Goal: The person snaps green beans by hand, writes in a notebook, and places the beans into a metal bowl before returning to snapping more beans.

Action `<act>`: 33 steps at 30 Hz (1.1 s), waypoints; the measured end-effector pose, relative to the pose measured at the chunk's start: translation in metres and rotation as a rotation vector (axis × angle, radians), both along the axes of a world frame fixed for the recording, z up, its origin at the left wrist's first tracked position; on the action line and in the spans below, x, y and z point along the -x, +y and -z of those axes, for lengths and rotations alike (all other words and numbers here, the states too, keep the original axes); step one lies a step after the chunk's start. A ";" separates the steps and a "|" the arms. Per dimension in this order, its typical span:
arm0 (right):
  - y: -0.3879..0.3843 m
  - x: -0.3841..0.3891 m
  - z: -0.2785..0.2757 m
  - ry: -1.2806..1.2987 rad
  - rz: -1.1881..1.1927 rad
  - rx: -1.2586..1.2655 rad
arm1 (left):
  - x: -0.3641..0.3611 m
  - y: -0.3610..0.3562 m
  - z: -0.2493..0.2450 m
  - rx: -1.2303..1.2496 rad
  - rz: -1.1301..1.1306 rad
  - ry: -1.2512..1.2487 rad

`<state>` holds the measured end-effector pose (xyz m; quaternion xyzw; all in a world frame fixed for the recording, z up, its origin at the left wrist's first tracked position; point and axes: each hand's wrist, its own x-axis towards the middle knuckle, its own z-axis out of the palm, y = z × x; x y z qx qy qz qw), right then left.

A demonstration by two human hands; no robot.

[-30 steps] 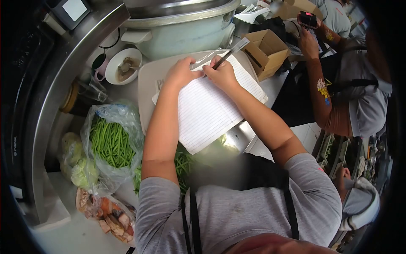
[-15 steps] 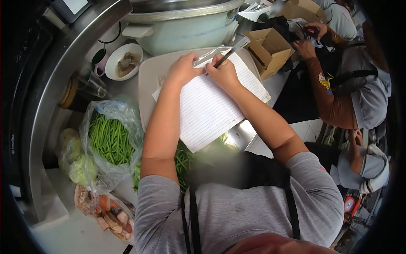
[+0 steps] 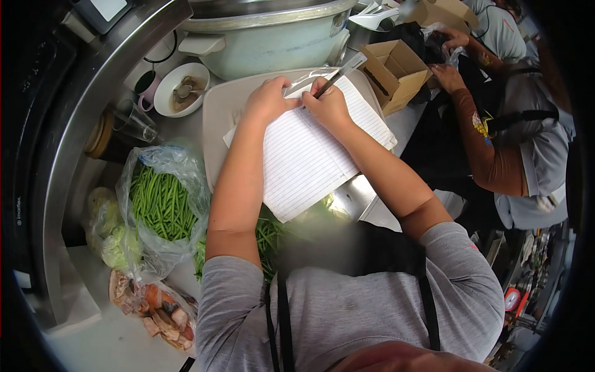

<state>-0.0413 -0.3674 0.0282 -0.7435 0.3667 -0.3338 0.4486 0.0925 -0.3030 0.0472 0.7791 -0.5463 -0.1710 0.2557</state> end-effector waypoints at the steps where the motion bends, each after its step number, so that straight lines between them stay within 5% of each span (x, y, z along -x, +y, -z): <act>1: 0.001 0.001 0.000 0.001 0.006 0.024 | 0.001 0.000 0.000 0.000 0.000 -0.004; 27: -0.002 0.002 -0.005 0.040 -0.014 0.055 | -0.001 0.000 0.000 0.009 0.002 0.006; 33: -0.011 0.004 0.005 -0.299 0.056 -0.075 | 0.001 0.001 -0.004 0.066 0.052 0.110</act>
